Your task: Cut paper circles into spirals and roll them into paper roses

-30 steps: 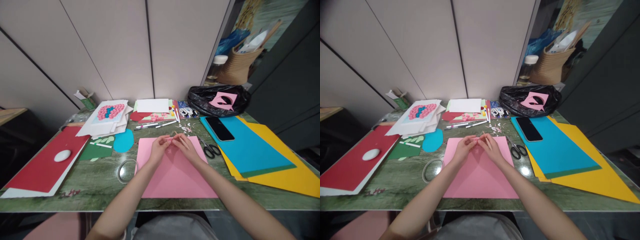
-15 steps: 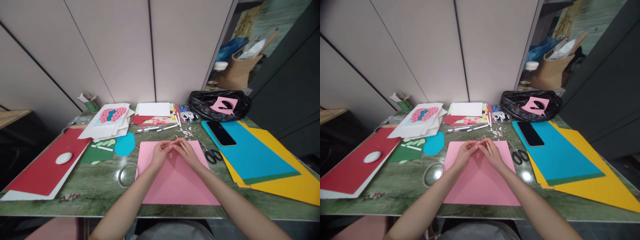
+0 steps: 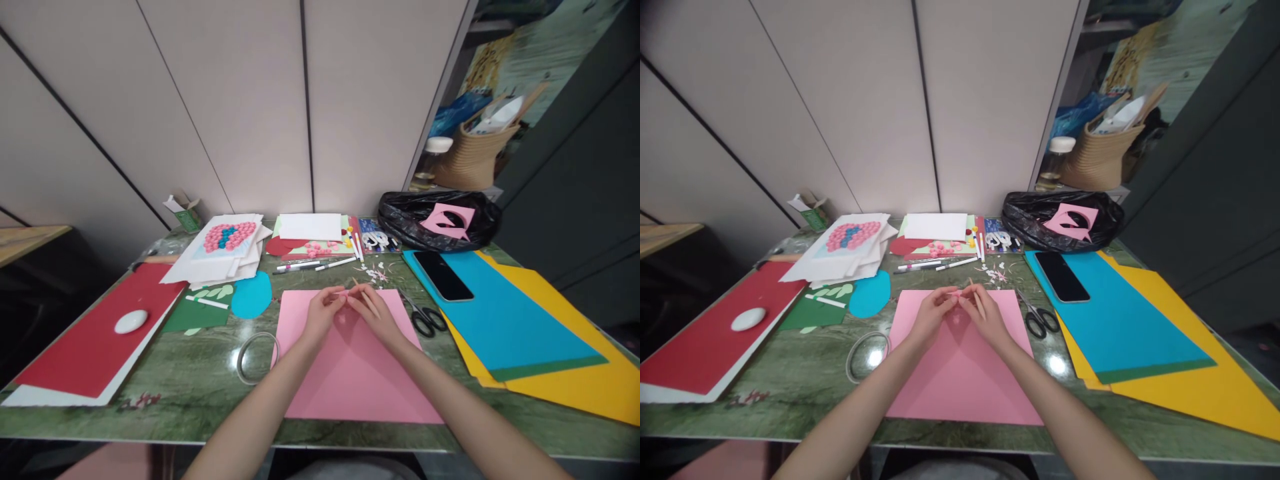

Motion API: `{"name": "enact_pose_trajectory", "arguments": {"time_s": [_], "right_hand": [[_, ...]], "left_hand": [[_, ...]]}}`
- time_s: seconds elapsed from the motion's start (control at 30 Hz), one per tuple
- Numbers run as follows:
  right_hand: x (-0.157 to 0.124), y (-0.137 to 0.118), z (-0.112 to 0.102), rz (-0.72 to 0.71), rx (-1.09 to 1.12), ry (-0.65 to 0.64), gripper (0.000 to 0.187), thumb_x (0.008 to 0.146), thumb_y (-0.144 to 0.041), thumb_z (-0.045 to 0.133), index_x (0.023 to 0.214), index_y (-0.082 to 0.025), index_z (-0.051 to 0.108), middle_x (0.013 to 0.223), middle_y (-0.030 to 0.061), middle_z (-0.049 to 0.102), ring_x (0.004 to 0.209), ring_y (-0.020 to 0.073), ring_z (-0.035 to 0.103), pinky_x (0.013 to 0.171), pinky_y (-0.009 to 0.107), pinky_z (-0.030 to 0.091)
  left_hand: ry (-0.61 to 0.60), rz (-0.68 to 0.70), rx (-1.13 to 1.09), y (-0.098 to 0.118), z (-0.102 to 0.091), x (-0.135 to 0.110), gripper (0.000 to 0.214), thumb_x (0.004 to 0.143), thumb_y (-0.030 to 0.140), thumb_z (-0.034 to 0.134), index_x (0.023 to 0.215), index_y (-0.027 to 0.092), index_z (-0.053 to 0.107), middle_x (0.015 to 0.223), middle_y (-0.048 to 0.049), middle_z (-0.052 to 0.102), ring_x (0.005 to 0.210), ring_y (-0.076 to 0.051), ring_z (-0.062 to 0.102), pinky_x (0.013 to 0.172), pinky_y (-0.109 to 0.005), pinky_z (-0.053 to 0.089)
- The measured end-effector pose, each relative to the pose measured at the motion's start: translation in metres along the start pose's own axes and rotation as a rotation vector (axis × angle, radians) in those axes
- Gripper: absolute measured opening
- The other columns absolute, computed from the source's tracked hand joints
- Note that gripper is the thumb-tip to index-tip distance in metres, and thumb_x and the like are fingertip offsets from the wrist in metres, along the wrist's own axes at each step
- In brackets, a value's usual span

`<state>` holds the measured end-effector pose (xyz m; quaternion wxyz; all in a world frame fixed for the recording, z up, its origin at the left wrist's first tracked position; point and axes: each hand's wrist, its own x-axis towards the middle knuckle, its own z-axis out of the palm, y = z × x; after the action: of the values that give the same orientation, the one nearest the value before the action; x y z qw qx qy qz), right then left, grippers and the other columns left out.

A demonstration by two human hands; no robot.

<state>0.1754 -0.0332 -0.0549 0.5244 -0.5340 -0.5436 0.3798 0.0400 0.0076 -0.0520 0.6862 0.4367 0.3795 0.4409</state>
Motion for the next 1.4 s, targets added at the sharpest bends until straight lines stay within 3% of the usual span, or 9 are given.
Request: {"name": "enact_pose_trajectory", "arguments": {"time_s": [0.27,0.43,1.03,1.4], "right_hand": [[-0.0008,-0.0005,0.0,-0.013,-0.013,-0.01,0.02,0.084,-0.043,0.052,0.091,-0.025,0.051,0.089,0.0011,0.06,0.086,0.0191,0.059,0.079,0.033,0.046],[-0.0009,-0.0002,0.001,-0.026,-0.015,-0.021,0.018,0.084,-0.041,0.053,0.091,-0.024,0.051,0.09,0.0011,0.06,0.088,0.0187,0.059,0.079,0.032,0.045],[0.0001,0.0004,0.0023,-0.018,0.001,-0.046,0.022,0.083,-0.046,0.052,0.09,-0.025,0.05,0.085,0.0005,0.06,0.079,0.0185,0.059,0.073,0.032,0.046],[0.0008,0.0032,0.0023,-0.043,-0.013,-0.035,0.021,0.083,-0.044,0.053,0.09,-0.025,0.052,0.088,0.0012,0.06,0.086,0.0202,0.059,0.079,0.034,0.045]], "left_hand": [[-0.011,-0.009,0.005,0.0009,0.0006,-0.0009,0.035,0.062,0.025,0.074,0.093,0.014,0.063,0.068,-0.003,0.067,0.058,-0.012,0.058,0.058,-0.024,0.042],[-0.002,0.002,-0.002,0.003,0.0009,-0.002,0.029,0.06,0.02,0.073,0.086,0.013,0.063,0.072,-0.0035,0.067,0.066,-0.013,0.06,0.065,-0.024,0.044],[0.014,0.043,0.038,0.0021,0.0015,-0.0025,0.022,0.067,0.029,0.07,0.084,0.015,0.069,0.083,-0.0069,0.068,0.071,-0.015,0.06,0.063,-0.025,0.046],[-0.016,0.006,0.025,0.0018,0.0025,-0.0027,0.034,0.059,0.028,0.076,0.088,0.015,0.064,0.069,-0.0029,0.066,0.055,-0.012,0.057,0.055,-0.024,0.042]]}}
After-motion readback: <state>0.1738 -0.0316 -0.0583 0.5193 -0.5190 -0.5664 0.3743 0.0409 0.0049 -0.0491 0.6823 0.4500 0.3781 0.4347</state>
